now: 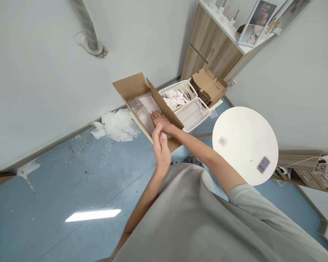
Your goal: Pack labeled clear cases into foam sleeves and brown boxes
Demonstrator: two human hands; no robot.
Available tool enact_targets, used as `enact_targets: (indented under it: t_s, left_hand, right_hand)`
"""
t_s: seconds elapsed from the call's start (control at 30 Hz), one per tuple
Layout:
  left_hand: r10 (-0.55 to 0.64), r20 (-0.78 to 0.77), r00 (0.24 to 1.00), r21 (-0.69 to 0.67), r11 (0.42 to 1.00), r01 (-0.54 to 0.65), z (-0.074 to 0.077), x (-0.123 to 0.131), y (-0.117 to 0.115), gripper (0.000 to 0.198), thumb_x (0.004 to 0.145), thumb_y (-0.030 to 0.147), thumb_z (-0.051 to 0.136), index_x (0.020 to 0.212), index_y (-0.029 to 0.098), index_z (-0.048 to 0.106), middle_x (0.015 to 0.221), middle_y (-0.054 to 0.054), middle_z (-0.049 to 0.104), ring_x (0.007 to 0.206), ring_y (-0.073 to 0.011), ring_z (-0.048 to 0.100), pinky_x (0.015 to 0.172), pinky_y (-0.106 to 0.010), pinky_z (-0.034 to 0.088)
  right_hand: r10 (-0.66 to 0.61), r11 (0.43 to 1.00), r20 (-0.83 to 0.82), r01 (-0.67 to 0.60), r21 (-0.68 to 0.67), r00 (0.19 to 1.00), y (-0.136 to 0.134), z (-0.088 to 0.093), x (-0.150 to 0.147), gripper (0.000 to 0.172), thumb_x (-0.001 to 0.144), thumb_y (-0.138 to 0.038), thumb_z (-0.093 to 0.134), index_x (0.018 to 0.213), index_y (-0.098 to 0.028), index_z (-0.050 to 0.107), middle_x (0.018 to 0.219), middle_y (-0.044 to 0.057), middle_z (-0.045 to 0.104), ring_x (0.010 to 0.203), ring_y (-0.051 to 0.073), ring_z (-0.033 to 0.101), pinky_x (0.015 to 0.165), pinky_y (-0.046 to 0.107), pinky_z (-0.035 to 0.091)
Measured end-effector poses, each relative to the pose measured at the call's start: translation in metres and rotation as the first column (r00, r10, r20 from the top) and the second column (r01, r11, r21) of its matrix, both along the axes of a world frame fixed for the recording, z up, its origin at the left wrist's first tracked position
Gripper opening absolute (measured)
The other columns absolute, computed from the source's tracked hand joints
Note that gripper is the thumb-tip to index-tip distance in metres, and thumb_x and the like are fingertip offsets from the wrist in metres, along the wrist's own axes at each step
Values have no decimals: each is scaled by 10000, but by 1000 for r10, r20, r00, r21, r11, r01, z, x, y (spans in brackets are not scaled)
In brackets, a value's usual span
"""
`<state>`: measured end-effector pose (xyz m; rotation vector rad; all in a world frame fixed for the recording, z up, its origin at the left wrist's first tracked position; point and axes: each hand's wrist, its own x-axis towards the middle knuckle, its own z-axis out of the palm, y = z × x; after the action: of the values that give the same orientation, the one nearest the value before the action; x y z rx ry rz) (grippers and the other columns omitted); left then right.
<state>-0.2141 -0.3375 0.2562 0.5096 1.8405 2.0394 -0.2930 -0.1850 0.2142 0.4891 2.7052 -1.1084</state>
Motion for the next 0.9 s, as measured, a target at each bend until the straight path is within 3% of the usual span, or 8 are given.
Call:
enact_targets:
  t_s: [0.13, 0.27, 0.37, 0.47, 0.6, 0.7, 0.8, 0.9]
  left_hand:
    - [6, -19, 1000, -40, 999, -7, 2, -5, 1, 538, 1153, 604, 505, 1597, 311, 589, 1743, -115, 531, 1660, -286, 460, 1373, -490, 395]
    - [2, -101, 995, -48, 999, -7, 14, -15, 11, 585, 1150, 586, 527, 1682, 346, 486, 1827, -96, 417, 1724, -287, 352, 1419, -507, 311]
    - [-34, -202, 979, -59, 998, 23, 26, -20, 28, 699, 1112, 571, 628, 1740, 378, 391, 1876, -76, 319, 1765, -298, 242, 1451, -533, 211]
    - [-94, -292, 952, -77, 994, 74, 38, -18, 51, 856, 1036, 562, 765, 1762, 384, 347, 1897, -77, 255, 1784, -320, 162, 1462, -558, 149]
    - [-265, -328, 907, -85, 964, 251, 52, 6, 93, 1002, 958, 580, 862, 1776, 376, 321, 1907, -94, 218, 1788, -352, 122, 1456, -598, 145]
    - [-420, -256, 871, -68, 906, 417, 56, 40, 127, 946, 984, 622, 818, 1768, 408, 335, 1890, -87, 278, 1755, -361, 264, 1413, -594, 317]
    - [-535, -177, 826, -77, 844, 530, 51, 80, 160, 781, 1006, 635, 784, 1684, 361, 512, 1767, -118, 505, 1633, -361, 505, 1331, -540, 476]
    - [-639, -118, 760, -129, 769, 627, 36, 120, 196, 612, 1007, 630, 779, 1494, 267, 706, 1518, -150, 727, 1466, -344, 678, 1243, -494, 572]
  right_hand:
    - [54, 999, -176, -52, 15, 983, 14, 40, 31, 642, 1088, -403, 592, 1708, -260, 506, 1789, 97, 496, 1738, 301, 333, 1456, 572, 224]
    - [-113, 993, -414, 116, -18, 903, 32, 92, 91, 639, 1147, -570, 490, 1734, -320, 492, 1799, 52, 482, 1745, 330, 317, 1452, 630, 249]
    - [-301, 949, -553, 300, -96, 777, 48, 125, 140, 647, 1158, -666, 402, 1709, -354, 534, 1770, 17, 522, 1736, 350, 334, 1434, 651, 298]
    - [-468, 868, -648, 449, -211, 600, 65, 145, 186, 682, 1138, -745, 402, 1684, -372, 567, 1761, 1, 531, 1702, 387, 397, 1385, 680, 389]
    - [-630, 726, -666, 607, -323, 400, 90, 153, 245, 682, 1097, -796, 477, 1659, -426, 589, 1739, -30, 554, 1645, 415, 481, 1299, 705, 503]
    - [-706, 622, -652, 683, -383, 277, 111, 149, 292, 644, 1080, -795, 520, 1628, -470, 615, 1713, -49, 582, 1622, 396, 517, 1249, 657, 574]
    - [-744, 550, -643, 711, -438, 179, 133, 134, 344, 643, 1059, -797, 563, 1600, -460, 648, 1688, -26, 612, 1573, 377, 579, 1216, 615, 614]
    - [-786, 471, -611, 732, -492, 94, 157, 107, 397, 677, 1031, -808, 605, 1587, -428, 665, 1645, 12, 656, 1512, 363, 637, 1193, 596, 633]
